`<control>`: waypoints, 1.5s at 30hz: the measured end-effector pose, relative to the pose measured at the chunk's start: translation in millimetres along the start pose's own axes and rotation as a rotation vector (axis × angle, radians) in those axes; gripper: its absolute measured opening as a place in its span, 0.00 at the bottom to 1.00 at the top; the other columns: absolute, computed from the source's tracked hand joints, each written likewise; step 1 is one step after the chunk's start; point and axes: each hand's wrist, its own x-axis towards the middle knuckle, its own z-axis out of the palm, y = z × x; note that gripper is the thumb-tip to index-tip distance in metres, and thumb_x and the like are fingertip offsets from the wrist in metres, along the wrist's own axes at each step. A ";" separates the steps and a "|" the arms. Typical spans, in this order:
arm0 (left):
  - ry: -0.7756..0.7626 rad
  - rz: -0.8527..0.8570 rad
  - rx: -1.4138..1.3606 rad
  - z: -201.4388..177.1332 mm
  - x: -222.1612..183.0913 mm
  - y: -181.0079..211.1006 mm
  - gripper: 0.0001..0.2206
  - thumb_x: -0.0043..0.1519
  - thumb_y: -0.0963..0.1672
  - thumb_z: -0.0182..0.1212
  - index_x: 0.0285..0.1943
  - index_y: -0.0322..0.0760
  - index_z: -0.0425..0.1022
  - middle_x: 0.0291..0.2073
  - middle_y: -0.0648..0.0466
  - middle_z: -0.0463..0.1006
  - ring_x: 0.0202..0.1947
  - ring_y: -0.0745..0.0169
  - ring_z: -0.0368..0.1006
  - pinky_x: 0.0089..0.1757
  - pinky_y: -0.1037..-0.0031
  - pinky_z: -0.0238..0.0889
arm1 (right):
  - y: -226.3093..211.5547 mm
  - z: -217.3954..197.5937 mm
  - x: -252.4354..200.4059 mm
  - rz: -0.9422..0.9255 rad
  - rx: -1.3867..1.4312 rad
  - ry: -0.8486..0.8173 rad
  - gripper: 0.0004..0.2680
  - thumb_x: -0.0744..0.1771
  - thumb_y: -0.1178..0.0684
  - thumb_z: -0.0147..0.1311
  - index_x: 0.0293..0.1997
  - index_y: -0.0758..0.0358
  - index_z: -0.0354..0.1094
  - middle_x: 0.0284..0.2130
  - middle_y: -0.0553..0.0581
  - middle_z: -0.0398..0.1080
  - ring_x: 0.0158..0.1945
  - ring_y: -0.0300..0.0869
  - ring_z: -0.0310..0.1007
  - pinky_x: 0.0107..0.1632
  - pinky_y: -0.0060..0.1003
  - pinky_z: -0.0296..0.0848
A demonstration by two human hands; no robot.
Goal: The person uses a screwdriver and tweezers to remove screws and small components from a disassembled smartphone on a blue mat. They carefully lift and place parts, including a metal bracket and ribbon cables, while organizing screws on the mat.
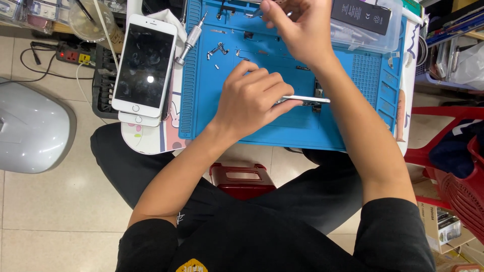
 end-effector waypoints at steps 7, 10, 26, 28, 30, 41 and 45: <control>-0.003 -0.007 -0.016 0.2 -1.3 -0.3 0.11 0.67 0.49 0.74 0.35 0.44 0.79 0.29 0.61 0.77 0.29 0.61 0.70 0.42 0.69 0.59 | 15.5 25.0 12.1 -0.124 -0.076 -0.095 0.04 0.76 0.59 0.50 0.47 0.69 0.65 0.32 0.64 0.74 0.37 0.48 0.81 0.37 0.37 0.78; -0.007 -0.011 -0.018 1.0 -2.5 -0.2 0.11 0.67 0.49 0.74 0.35 0.44 0.79 0.29 0.61 0.77 0.29 0.61 0.70 0.42 0.69 0.59 | 19.1 26.6 12.0 -0.134 -0.099 -0.108 0.04 0.76 0.60 0.50 0.48 0.70 0.65 0.31 0.65 0.74 0.36 0.48 0.80 0.39 0.39 0.78; -0.014 -0.012 0.003 3.1 -3.1 -1.4 0.12 0.66 0.49 0.76 0.35 0.45 0.79 0.29 0.61 0.76 0.29 0.61 0.69 0.42 0.69 0.60 | 23.6 28.2 14.2 -0.144 -0.127 -0.131 0.05 0.76 0.61 0.52 0.46 0.72 0.66 0.32 0.64 0.74 0.35 0.47 0.77 0.37 0.37 0.76; -0.015 -0.011 0.002 3.4 -3.1 -1.6 0.11 0.66 0.49 0.76 0.35 0.45 0.79 0.29 0.61 0.77 0.29 0.61 0.70 0.42 0.69 0.60 | 22.3 28.1 14.7 -0.147 -0.117 -0.135 0.05 0.76 0.61 0.52 0.46 0.72 0.66 0.32 0.64 0.74 0.35 0.47 0.77 0.38 0.37 0.77; -0.016 -0.011 0.000 3.5 -3.2 -1.9 0.11 0.66 0.49 0.76 0.36 0.45 0.79 0.30 0.61 0.77 0.29 0.61 0.70 0.42 0.69 0.60 | 22.3 28.2 14.9 -0.150 -0.108 -0.139 0.05 0.76 0.61 0.52 0.46 0.72 0.66 0.32 0.65 0.73 0.36 0.48 0.77 0.40 0.38 0.78; -0.012 -0.018 -0.003 3.9 -3.7 -1.2 0.11 0.65 0.48 0.77 0.35 0.44 0.79 0.29 0.61 0.76 0.28 0.62 0.68 0.42 0.70 0.61 | 21.6 27.0 14.3 -0.179 -0.133 -0.153 0.04 0.77 0.61 0.51 0.48 0.72 0.66 0.33 0.66 0.74 0.37 0.49 0.79 0.42 0.40 0.80; -0.014 -0.019 -0.003 4.1 -3.4 -1.4 0.11 0.64 0.48 0.78 0.35 0.44 0.79 0.28 0.61 0.76 0.28 0.62 0.68 0.42 0.69 0.61 | 22.2 26.6 14.5 -0.169 -0.138 -0.160 0.04 0.77 0.61 0.51 0.49 0.72 0.66 0.33 0.65 0.74 0.38 0.49 0.79 0.42 0.39 0.80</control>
